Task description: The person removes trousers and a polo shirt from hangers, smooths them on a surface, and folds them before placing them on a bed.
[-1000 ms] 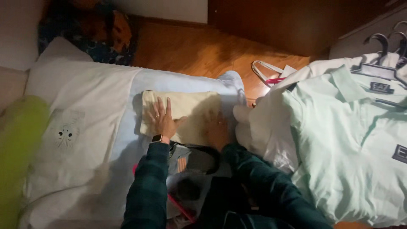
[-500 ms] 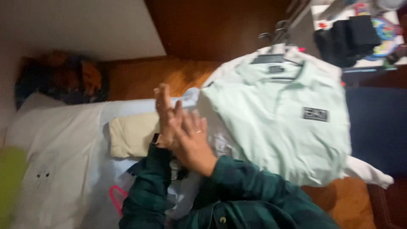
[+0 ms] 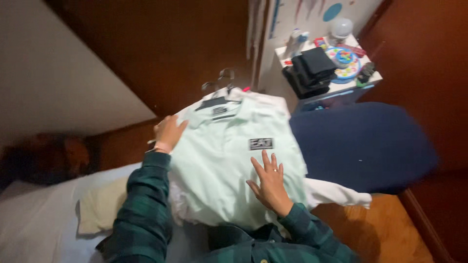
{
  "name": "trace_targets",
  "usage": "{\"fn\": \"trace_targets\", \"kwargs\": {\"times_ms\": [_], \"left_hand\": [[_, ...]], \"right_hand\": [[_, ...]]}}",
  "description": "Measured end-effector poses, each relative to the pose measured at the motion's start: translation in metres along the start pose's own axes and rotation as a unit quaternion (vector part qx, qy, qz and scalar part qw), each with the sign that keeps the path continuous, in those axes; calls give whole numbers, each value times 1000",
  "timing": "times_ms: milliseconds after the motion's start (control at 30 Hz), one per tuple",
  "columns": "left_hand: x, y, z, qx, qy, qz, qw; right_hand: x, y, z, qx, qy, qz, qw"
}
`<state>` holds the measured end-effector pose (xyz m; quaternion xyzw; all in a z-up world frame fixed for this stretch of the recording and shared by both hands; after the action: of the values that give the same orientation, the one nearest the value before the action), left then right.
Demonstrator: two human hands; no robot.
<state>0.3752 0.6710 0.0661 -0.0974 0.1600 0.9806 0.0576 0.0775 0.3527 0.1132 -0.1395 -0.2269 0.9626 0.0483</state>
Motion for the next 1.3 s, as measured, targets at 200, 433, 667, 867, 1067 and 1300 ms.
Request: {"fn": "trace_targets", "kwargs": {"times_ms": [200,433,667,867,1067,1300], "left_hand": [[-3,26,16,-106,0,24,994],[65,107,134,-78,150,-62,984],[153,252,253,-188,268,-261,908],[185,292,288,-130,281,-316,897],[200,314,291,-5,277,-368,888],[193,336,248,51,227,-360,903]], "right_hand": [[-5,84,48,-45,-1,9,999],[-26,111,109,-189,84,63,976],[-48,49,148,-374,180,195,888],[-67,88,166,-99,248,242,933],[-27,131,195,36,211,48,976],[-14,184,208,-9,277,-112,954]]}}
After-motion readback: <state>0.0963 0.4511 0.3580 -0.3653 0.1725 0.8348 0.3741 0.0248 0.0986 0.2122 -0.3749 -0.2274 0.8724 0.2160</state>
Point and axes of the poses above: each hand's wrist, its own x-axis away from the middle knuckle, its own z-axis out of the back of the hand, y = z × x, the point moved 2 cm from there along -x, towards the middle knuckle, and after that the axes turned 14 degrees about y, right-handed, at the moved point
